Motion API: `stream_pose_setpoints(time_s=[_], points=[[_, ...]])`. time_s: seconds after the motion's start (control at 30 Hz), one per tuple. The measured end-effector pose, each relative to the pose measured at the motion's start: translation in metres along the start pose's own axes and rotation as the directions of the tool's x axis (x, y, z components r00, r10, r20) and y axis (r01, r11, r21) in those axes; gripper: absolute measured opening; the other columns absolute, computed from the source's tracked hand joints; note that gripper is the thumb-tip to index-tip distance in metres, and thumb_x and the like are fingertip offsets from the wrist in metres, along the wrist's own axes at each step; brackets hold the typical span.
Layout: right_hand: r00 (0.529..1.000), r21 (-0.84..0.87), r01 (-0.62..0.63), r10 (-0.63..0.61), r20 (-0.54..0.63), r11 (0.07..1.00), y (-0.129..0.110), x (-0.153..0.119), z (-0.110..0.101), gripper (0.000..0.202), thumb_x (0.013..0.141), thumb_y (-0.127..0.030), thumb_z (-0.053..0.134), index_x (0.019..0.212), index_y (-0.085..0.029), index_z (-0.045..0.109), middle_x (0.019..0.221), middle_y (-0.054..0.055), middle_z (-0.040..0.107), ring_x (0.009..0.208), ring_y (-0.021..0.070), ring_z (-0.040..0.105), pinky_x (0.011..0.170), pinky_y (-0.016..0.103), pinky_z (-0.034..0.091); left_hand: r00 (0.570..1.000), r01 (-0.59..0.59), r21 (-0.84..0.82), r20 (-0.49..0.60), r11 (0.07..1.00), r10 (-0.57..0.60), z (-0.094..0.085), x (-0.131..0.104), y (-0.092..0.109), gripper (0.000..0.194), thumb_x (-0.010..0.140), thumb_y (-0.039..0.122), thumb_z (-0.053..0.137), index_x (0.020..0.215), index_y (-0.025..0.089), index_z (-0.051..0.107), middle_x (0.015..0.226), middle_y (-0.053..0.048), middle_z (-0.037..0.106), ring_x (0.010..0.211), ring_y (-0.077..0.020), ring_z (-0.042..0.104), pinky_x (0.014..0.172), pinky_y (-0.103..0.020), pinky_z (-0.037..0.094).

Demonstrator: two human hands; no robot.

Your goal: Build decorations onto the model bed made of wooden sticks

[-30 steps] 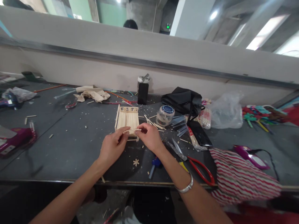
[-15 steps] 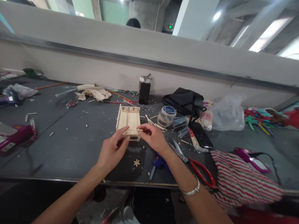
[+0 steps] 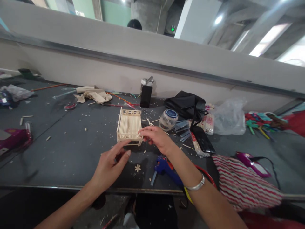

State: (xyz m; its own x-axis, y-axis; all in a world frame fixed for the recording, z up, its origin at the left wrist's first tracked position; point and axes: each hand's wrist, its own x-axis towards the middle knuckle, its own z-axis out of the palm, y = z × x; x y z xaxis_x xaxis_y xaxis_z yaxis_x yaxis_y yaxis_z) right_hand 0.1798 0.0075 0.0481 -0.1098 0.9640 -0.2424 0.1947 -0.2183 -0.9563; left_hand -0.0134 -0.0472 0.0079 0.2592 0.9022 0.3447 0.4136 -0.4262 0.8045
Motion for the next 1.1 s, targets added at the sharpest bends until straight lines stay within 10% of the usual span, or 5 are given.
stream_pose_setpoints(time_s=[0.37, 0.63, 0.83, 1.1], points=[[0.986, 0.05, -0.066, 0.073, -0.149, 0.997, -0.007, 0.013, 0.005, 0.011, 0.061, -0.024, 0.067, 0.057, -0.016, 0.062, 0.051, -0.001, 0.055, 0.045, 0.0081, 0.047, 0.036, 0.019, 0.022, 0.99, 0.097, -0.075, 0.106, 0.992, -0.089, 0.004, -0.012, -0.001, 0.035, 0.089, 0.029, 0.049, 0.121, 0.019, 0.059, 0.058, 0.005, 0.053, 0.052, -0.0105, 0.048, 0.053, -0.021, 0.038], [0.928, 0.244, 0.162, -0.063, -0.368, 0.956, -0.012, -0.009, -0.003, 0.019, 0.065, -0.031, 0.07, 0.077, -0.017, 0.065, 0.064, -0.004, 0.049, 0.054, 0.0069, 0.04, 0.039, 0.017, 0.024, 0.954, 0.282, -0.331, 0.192, 0.901, -0.228, 0.006, -0.013, 0.005, 0.035, 0.086, 0.036, 0.052, 0.113, 0.016, 0.063, 0.057, 0.004, 0.051, 0.05, -0.0098, 0.045, 0.048, -0.02, 0.037], [0.949, 0.553, 0.157, 0.029, -0.313, 0.818, 0.002, -0.067, 0.033, 0.017, 0.072, -0.032, 0.071, 0.08, -0.019, 0.065, 0.073, -0.001, 0.054, 0.06, 0.0084, 0.046, 0.039, 0.016, 0.027, 0.871, 0.492, -0.558, 0.313, 0.669, -0.379, 0.008, -0.013, 0.016, 0.041, 0.081, 0.044, 0.059, 0.111, 0.017, 0.062, 0.065, 0.004, 0.052, 0.042, -0.0045, 0.038, 0.04, -0.018, 0.03], [0.963, 0.676, 0.076, 0.122, -0.241, 0.733, 0.029, -0.098, 0.078, 0.016, 0.075, -0.034, 0.071, 0.079, -0.019, 0.066, 0.07, 0.0, 0.054, 0.058, 0.0092, 0.043, 0.04, 0.017, 0.029, 0.867, 0.49, -0.683, 0.311, 0.543, -0.39, 0.005, -0.014, 0.028, 0.031, 0.077, 0.037, 0.067, 0.099, 0.015, 0.068, 0.075, -0.002, 0.064, 0.05, -0.006, 0.046, 0.048, -0.019, 0.039]])
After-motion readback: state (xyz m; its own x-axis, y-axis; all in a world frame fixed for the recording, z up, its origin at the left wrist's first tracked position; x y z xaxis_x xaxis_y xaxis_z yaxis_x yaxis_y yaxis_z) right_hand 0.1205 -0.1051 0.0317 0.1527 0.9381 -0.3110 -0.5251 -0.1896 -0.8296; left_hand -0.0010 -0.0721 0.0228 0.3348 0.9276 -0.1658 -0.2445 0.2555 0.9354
